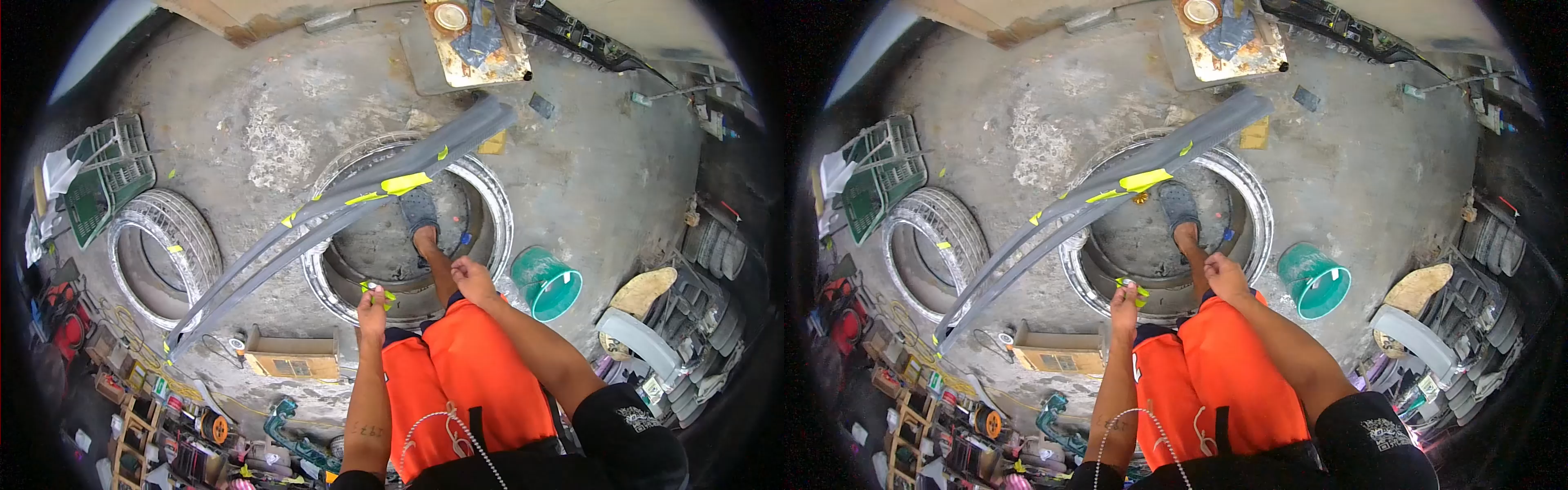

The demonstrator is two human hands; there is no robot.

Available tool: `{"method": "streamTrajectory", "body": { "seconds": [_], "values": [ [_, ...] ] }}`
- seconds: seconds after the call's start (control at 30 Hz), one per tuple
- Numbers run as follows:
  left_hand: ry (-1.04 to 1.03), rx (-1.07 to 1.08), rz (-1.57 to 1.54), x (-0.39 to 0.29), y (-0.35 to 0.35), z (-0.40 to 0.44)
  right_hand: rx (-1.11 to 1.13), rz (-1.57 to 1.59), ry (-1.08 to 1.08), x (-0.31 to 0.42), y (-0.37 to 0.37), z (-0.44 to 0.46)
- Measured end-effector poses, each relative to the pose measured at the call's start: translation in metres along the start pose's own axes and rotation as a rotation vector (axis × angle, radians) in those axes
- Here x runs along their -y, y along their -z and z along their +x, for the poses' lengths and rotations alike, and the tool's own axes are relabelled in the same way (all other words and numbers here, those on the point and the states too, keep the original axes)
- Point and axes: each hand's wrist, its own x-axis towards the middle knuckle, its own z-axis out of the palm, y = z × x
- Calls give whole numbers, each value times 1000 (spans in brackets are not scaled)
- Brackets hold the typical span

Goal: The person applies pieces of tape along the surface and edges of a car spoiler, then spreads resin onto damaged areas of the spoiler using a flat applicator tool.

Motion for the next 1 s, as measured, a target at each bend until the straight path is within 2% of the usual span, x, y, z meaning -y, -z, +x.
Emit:
{"method": "streamTrajectory", "body": {
  "seconds": [0.07,0.13,0.17,0.2,0.23,0.27,0.3,0.33,0.37,0.4,0.43,0.53,0.6,0.73,0.77,0.83,0.9,0.97,1.0],
  "values": [
    [-19,-20,33,2,9,-12,7,20,-61,-9,-4,-7],
    [-41,13,4,-8,-22,-3,-45,26,-36,-35,13,8],
    [-45,-5,-13,-7,-17,-12,-31,-2,-64,-17,20,0],
    [-153,20,212,6,-17,0,-22,-109,91,-40,21,9],
    [-268,18,452,20,-17,12,-22,-251,158,-64,21,18],
    [-385,-7,672,31,-18,22,16,-52,75,-86,13,24],
    [-194,-29,439,20,-21,26,79,30,102,-54,19,22],
    [-383,-131,218,34,-23,29,158,85,6,-84,17,39],
    [-202,-125,-26,-8,-23,8,136,108,-28,-63,13,37],
    [-62,-43,-393,-12,-25,8,134,58,52,-55,11,34],
    [-59,-59,-405,-20,-27,0,151,51,57,-48,16,31],
    [-75,81,-627,-1,-26,8,217,-65,127,-28,6,22],
    [-49,71,-702,-9,-15,-2,237,-99,116,-7,-5,20],
    [0,40,-911,17,15,-5,316,-157,114,41,-36,-1],
    [32,9,-961,19,28,-10,358,-162,112,55,-47,-7],
    [-36,35,-1054,41,60,-9,384,-227,188,72,-69,-15],
    [-114,32,-1277,65,98,-11,450,-231,155,94,-91,-30],
    [-194,37,-1373,85,153,-25,465,-375,243,112,-111,-42],
    [-199,-35,-1435,97,180,-31,485,-425,273,121,-120,-49]
  ]
}}
